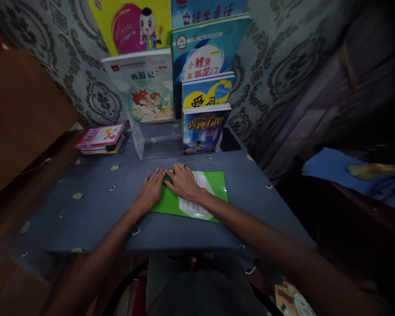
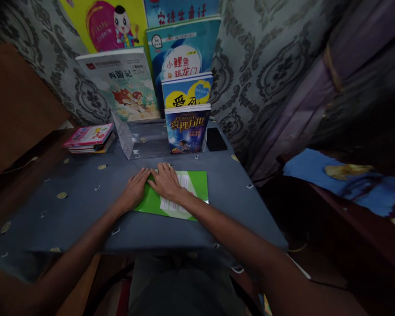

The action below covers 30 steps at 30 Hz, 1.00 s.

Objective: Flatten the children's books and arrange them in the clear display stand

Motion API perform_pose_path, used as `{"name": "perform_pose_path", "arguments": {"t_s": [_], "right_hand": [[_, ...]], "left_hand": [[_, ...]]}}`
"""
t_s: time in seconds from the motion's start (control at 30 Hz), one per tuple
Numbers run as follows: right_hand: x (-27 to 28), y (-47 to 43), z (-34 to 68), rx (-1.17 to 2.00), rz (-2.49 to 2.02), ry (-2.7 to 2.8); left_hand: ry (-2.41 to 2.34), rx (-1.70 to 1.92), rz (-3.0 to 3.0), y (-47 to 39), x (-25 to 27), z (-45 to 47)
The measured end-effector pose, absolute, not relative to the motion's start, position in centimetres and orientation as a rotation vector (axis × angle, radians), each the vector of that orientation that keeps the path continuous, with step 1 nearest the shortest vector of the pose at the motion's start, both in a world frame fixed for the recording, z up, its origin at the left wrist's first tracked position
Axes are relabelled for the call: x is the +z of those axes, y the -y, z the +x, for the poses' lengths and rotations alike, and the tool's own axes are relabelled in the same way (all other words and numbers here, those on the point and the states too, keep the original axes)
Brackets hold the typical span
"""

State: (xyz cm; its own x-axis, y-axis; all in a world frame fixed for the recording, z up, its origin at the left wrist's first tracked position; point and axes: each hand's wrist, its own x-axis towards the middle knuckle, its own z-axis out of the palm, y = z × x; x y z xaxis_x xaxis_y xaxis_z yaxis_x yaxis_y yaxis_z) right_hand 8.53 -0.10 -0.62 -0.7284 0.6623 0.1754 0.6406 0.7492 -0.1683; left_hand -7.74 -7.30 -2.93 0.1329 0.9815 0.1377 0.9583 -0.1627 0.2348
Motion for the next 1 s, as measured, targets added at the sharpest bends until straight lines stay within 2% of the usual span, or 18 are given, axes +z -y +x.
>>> {"name": "perform_pose_path", "arguments": {"t_s": [0.4, 0.8, 1.0], "right_hand": [[-0.9, 0.0, 12.0, 0.061, -1.071, 2.676], [-1.6, -0.7, 20.3, -0.125, -1.258, 2.649], [-2.8, -1.4, 23.4, -0.085, -1.226, 2.549]], "left_hand": [[-2.111, 0.153, 2.421, 6.8, -2.5, -7.0], [-2.111, 0.156, 2.401, 6.9, -2.7, -7.4], [-2.096, 0.184, 2.395, 6.9, -3.0, -7.5]]}}
